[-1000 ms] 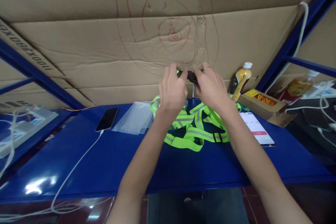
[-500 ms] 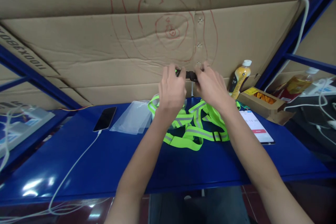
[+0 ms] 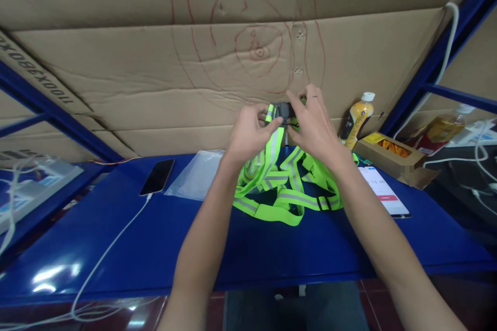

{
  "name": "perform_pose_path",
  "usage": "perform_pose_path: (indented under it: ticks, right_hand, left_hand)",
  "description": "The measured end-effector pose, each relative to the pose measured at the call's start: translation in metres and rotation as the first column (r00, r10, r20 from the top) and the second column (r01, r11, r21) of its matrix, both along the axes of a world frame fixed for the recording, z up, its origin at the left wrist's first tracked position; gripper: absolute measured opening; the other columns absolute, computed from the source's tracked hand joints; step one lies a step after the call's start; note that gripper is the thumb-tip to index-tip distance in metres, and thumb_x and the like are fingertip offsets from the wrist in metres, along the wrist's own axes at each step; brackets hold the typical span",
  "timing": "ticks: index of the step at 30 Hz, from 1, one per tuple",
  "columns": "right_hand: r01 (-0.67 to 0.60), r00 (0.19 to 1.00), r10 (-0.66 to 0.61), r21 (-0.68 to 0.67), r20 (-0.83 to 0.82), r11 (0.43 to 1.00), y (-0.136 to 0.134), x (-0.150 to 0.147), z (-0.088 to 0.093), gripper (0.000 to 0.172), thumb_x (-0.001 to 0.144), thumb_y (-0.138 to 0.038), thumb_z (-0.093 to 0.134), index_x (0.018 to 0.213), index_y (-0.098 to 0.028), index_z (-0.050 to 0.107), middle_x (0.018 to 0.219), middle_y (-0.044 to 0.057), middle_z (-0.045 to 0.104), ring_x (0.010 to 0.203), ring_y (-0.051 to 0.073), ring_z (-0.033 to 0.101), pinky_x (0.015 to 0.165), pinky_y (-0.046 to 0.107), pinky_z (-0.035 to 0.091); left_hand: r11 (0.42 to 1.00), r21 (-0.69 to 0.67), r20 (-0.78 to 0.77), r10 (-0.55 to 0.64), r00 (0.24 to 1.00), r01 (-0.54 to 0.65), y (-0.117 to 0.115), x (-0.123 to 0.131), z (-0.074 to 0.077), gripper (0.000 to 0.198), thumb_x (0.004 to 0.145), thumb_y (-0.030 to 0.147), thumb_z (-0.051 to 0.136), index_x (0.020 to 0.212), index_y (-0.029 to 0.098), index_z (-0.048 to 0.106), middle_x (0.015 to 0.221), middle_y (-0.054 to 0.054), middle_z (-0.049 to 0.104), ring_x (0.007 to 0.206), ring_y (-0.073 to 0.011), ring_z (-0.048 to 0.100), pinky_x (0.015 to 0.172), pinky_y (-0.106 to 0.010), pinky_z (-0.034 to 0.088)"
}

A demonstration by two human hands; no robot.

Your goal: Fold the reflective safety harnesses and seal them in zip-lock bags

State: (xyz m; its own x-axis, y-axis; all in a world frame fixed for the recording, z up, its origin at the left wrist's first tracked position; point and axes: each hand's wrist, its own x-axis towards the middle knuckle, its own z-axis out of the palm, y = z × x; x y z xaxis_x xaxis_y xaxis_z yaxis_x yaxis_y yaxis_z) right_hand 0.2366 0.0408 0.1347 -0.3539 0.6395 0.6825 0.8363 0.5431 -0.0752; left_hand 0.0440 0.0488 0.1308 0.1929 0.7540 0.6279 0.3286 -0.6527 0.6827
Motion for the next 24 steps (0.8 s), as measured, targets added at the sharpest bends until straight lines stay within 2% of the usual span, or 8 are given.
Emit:
perform_pose_path:
  ticks: [6, 9, 11, 15, 17, 21, 22, 24]
  right_hand:
    - [-0.282, 0.959, 0.273, -0.214, -0.073, 0.935, -0.011, 0.028, 0.021, 0.035, 0.097, -0.042, 0.068, 0.124, -0.019, 0.072, 0.116, 0.012, 0.077, 0.105, 0.031, 0.069, 0.094, 0.043, 0.050]
    - [-0.290, 0.956, 0.291, -0.266, -0.037, 0.919, -0.010, 0.036, 0.026, 0.027, 0.101, -0.039, 0.065, 0.111, -0.018, 0.079, 0.100, 0.009, 0.080, 0.091, 0.026, 0.071, 0.084, 0.036, 0.048]
    - [-0.265, 0.961, 0.275, -0.269, 0.002, 0.926, -0.011, 0.036, 0.027, 0.025, 0.101, -0.036, 0.065, 0.106, -0.017, 0.081, 0.092, 0.009, 0.080, 0.086, 0.024, 0.071, 0.081, 0.034, 0.045]
    - [-0.251, 0.961, 0.272, -0.262, 0.049, 0.932, -0.015, 0.034, 0.028, 0.022, 0.100, -0.030, 0.067, 0.112, -0.021, 0.082, 0.098, 0.009, 0.081, 0.094, 0.027, 0.073, 0.082, 0.035, 0.044]
    - [-0.242, 0.958, 0.276, -0.297, 0.076, 0.924, -0.016, 0.036, 0.028, 0.021, 0.098, -0.031, 0.068, 0.110, -0.022, 0.083, 0.097, 0.008, 0.082, 0.092, 0.026, 0.073, 0.083, 0.035, 0.044]
    - [-0.148, 0.976, 0.190, -0.313, 0.106, 0.938, -0.015, 0.045, 0.030, 0.025, 0.100, -0.035, 0.066, 0.104, -0.020, 0.085, 0.082, 0.008, 0.079, 0.074, 0.021, 0.065, 0.075, 0.034, 0.043]
    - [-0.138, 0.979, 0.176, -0.309, 0.099, 0.941, -0.015, 0.047, 0.030, 0.027, 0.100, -0.036, 0.065, 0.103, -0.019, 0.085, 0.078, 0.008, 0.079, 0.071, 0.020, 0.063, 0.072, 0.034, 0.043]
    - [-0.168, 0.975, 0.207, -0.329, 0.086, 0.929, -0.016, 0.049, 0.033, 0.028, 0.100, -0.037, 0.066, 0.105, -0.018, 0.085, 0.075, 0.006, 0.078, 0.070, 0.019, 0.063, 0.070, 0.032, 0.043]
  left_hand:
    - [0.984, 0.104, -0.015, -0.146, 0.989, 0.147, -0.005, -0.014, 0.008, 0.020, 0.088, 0.035, 0.079, 0.097, 0.017, 0.077, 0.102, -0.010, 0.080, 0.100, -0.0257, 0.075, 0.096, -0.038, 0.058]
    - [0.965, 0.130, -0.048, -0.222, 0.974, 0.226, -0.010, -0.014, 0.010, 0.027, 0.089, 0.040, 0.082, 0.104, 0.018, 0.075, 0.117, -0.012, 0.077, 0.116, -0.0276, 0.073, 0.107, -0.040, 0.055]
    - [0.945, 0.129, -0.088, -0.291, 0.953, 0.301, -0.014, -0.013, 0.012, 0.040, 0.089, 0.043, 0.083, 0.119, 0.022, 0.071, 0.137, -0.013, 0.071, 0.133, -0.0296, 0.065, 0.115, -0.042, 0.051]
    - [0.918, 0.137, -0.245, -0.332, 0.911, 0.372, -0.019, -0.010, 0.015, 0.052, 0.093, 0.042, 0.078, 0.140, 0.027, 0.063, 0.153, -0.011, 0.061, 0.143, -0.0295, 0.058, 0.118, -0.042, 0.048]
    - [0.925, 0.133, -0.319, -0.301, 0.899, 0.357, -0.020, -0.011, 0.016, 0.038, 0.096, 0.038, 0.072, 0.131, 0.024, 0.068, 0.138, -0.011, 0.069, 0.129, -0.0281, 0.065, 0.112, -0.042, 0.051]
    - [0.959, 0.266, -0.360, 0.008, 0.933, 0.094, -0.021, -0.016, 0.016, 0.013, 0.093, 0.032, 0.072, 0.092, 0.019, 0.070, 0.099, -0.008, 0.072, 0.102, -0.0267, 0.068, 0.106, -0.047, 0.053]
    - [0.953, 0.294, -0.347, 0.038, 0.937, 0.070, -0.021, -0.017, 0.016, 0.014, 0.093, 0.033, 0.073, 0.092, 0.019, 0.069, 0.102, -0.008, 0.071, 0.105, -0.0274, 0.067, 0.107, -0.048, 0.052]
    - [0.947, 0.283, -0.327, -0.052, 0.944, 0.150, -0.020, -0.015, 0.014, 0.024, 0.094, 0.038, 0.075, 0.109, 0.020, 0.070, 0.123, -0.011, 0.070, 0.121, -0.0299, 0.065, 0.113, -0.049, 0.049]
